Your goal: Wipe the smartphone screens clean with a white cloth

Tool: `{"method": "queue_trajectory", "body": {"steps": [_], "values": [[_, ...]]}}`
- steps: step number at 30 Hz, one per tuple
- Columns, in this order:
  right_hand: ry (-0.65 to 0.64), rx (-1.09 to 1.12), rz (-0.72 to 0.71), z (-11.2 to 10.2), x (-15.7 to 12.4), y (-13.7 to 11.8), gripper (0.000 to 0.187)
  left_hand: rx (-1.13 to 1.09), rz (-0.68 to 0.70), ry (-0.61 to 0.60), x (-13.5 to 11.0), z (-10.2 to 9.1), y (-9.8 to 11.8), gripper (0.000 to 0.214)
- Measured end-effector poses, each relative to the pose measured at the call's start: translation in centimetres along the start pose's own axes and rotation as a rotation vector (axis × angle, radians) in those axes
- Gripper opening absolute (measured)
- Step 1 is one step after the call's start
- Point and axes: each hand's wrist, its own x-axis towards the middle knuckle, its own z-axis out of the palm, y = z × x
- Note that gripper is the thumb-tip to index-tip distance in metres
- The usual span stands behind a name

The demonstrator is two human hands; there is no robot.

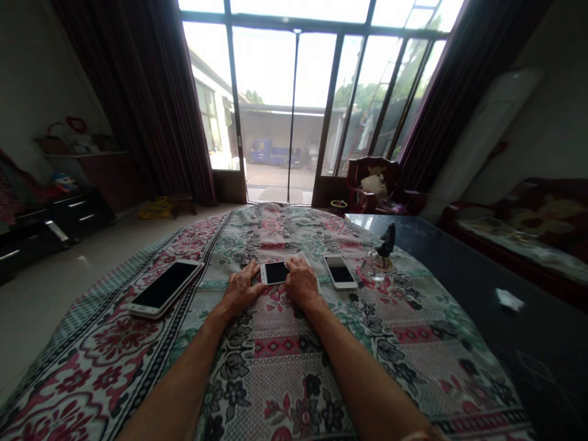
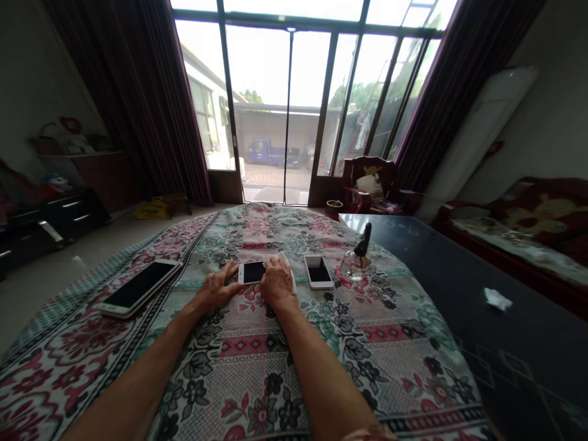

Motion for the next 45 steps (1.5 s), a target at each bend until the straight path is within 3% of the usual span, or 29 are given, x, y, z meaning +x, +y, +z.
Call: {"method": "queue_trajectory", "body": {"steps": [6,14,20,30,37,45], "values": [[-0.068,0.002,-0.168,0.7,-0.2,-1.7,0.05,-0.035,-0.007,0.021,0.0,0.1,-0.1,0.077],[-0.137,0.021,-0.259,1.2,-0.3,-3.4,0.047,-0.023,-0.041,0.018,0.1,0.3,-0.3,0.08],[-0.152,0.07,-0.358,0.7,-1.2,-2.7,0.043,0.018,-0.072,0.016,0.0,0.3,-0.3,0.078],[-0.173,0.052,-0.483,-1.3,-4.0,-0.8,0.039,0.022,-0.002,-0.031,-0.2,0.1,-0.7,0.072],[-0.161,-0.004,-0.483,-0.7,-1.2,-1.2,0.03,0.001,-0.016,-0.015,-0.1,0.1,-0.6,0.076],[-0.122,-0.01,-0.476,0.8,2.2,-1.8,0.034,-0.108,-0.048,0.035,-0.5,-0.2,0.1,0.082]]}}
